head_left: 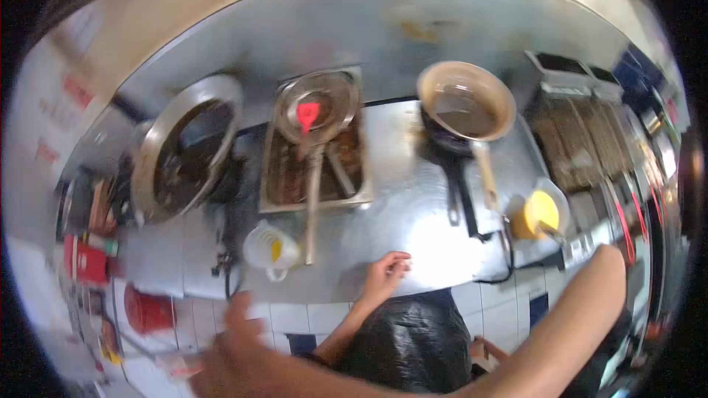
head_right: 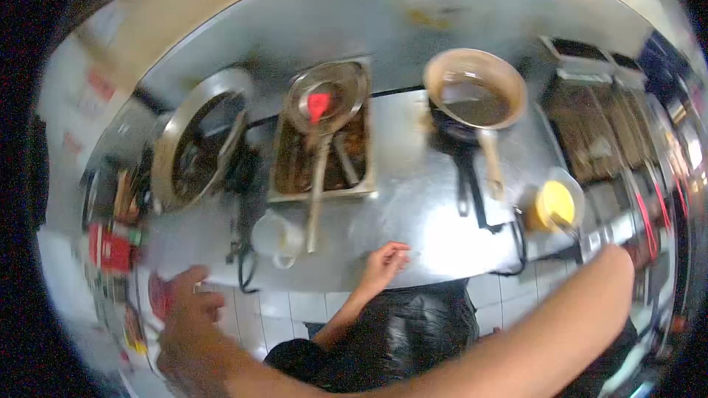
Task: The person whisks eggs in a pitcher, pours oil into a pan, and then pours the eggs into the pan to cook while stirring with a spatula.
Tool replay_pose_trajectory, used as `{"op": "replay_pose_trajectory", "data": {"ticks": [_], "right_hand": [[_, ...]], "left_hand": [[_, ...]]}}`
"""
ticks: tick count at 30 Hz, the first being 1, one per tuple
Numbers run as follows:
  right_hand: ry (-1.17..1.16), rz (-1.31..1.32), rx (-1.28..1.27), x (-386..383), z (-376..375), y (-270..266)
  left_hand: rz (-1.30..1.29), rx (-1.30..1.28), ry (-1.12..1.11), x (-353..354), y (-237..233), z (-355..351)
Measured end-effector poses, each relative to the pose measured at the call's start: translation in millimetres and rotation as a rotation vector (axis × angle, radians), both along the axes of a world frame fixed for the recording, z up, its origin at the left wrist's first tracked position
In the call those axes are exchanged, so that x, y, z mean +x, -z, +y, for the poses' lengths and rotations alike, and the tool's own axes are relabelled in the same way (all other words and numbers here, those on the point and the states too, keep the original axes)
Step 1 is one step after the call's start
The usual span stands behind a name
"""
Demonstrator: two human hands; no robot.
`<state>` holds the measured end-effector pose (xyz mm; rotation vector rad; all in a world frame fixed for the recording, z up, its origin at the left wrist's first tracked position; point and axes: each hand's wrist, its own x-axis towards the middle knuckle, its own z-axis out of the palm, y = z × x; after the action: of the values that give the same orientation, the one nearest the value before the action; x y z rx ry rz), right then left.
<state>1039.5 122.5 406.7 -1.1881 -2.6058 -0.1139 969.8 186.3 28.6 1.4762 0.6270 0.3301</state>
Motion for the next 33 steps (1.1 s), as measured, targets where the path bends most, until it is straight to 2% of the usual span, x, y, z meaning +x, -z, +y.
{"op": "replay_pose_trajectory", "data": {"ticks": [1, 6, 8, 10, 11, 12, 13, 14, 15, 16, 17, 18, 19, 21, 22, 23, 24, 25, 27, 29, 31, 32, 33], "right_hand": [[0.024, 0.004, 0.004, 8.0, -4.8, -0.3], [0.079, 0.117, -0.03, 43.5, -52.7, -4.5], [0.162, 0.234, -0.158, 69.6, -84.2, 7.2], [0.261, 0.404, -0.375, 104.3, -117.3, 33.9], [0.325, 0.445, -0.53, 122.3, -134.1, 53.6], [0.424, 0.622, -0.629, 134.4, -151.4, 89.2], [0.547, 0.855, -0.708, 141.7, -167.8, 127.3], [0.674, 0.939, -0.695, 148.9, -185.9, 175.6], [0.799, 1.031, -0.65, 154.5, -207.6, 233.7], [1.094, 0.984, -0.713, 153.7, -222.8, 261.8], [1.15, 1.049, -0.638, 157.5, -241.2, 321.0], [1.153, 1.251, -0.6, 157.1, -250.5, 346.4], [1.13, 1.324, -0.602, 159.3, -251.7, 362.0], [0.931, 1.7, -0.679, 169.1, -239.9, 381.0], [0.897, 1.793, -0.715, 177.0, -228.8, 386.6], [0.854, 1.88, -0.753, 187.4, -212.7, 390.8], [0.875, 1.855, -0.707, 197.1, -194.6, 395.9], [0.893, 1.827, -0.665, 207.2, -175.6, 400.5], [0.902, 1.986, -0.653, 228.3, -138.4, 404.0], [0.867, 2.158, -0.688, 248.1, -105.1, 397.4], [0.773, 2.227, -0.678, 260.8, -77.9, 372.5], [0.686, 2.299, -0.659, 261.3, -68.0, 366.8], [0.681, 2.299, -0.664, 261.7, -60.8, 375.2]], "left_hand": [[-0.007, -0.012, 0.072, 8.5, 0.9, -1.8], [0.08, 0.01, -0.004, 16.6, -12.5, -17.3], [0.136, -0.038, 0.0, 25.4, -13.3, -27.5], [0.082, -0.069, -0.052, 31.9, 6.0, -39.4], [0.052, -0.094, -0.087, 33.6, 21.4, -45.1], [0.073, -0.013, -0.087, 33.4, 36.9, -48.8], [0.101, 0.073, -0.087, 26.8, 54.8, -51.6], [0.133, 0.208, -0.085, 17.3, 73.8, -54.7], [0.258, 0.392, -0.091, 6.4, 106.7, -55.9], [0.547, 0.477, -0.071, 3.0, 74.1, -63.6], [0.612, 0.566, -0.022, -8.2, 88.3, -64.9], [0.639, 0.543, -0.06, -15.5, 99.7, -68.1], [0.67, 0.516, -0.093, -27.8, 113.3, -74.3], [0.624, 0.567, -0.183, -52.1, 184.3, -75.6], [0.618, 0.572, -0.181, -57.6, 193.8, -80.8], [0.516, 0.376, -0.305, -59.1, 199.5, -83.0], [0.407, 0.177, -0.427, -54.4, 200.9, -84.6], [0.398, 0.179, -0.439, -50.7, 194.7, -90.5], [0.441, 0.03, -0.504, -56.0, 180.8, -108.1], [0.709, 0.18, -0.332, -75.6, 192.1, -125.0], [0.576, -0.002, -0.275, -119.9, 253.1, -139.1], [0.57, 0.253, -0.12, -154.3, 304.2, -149.5], [0.553, 0.524, -0.002, -175.0, 325.3, -158.8]]}}
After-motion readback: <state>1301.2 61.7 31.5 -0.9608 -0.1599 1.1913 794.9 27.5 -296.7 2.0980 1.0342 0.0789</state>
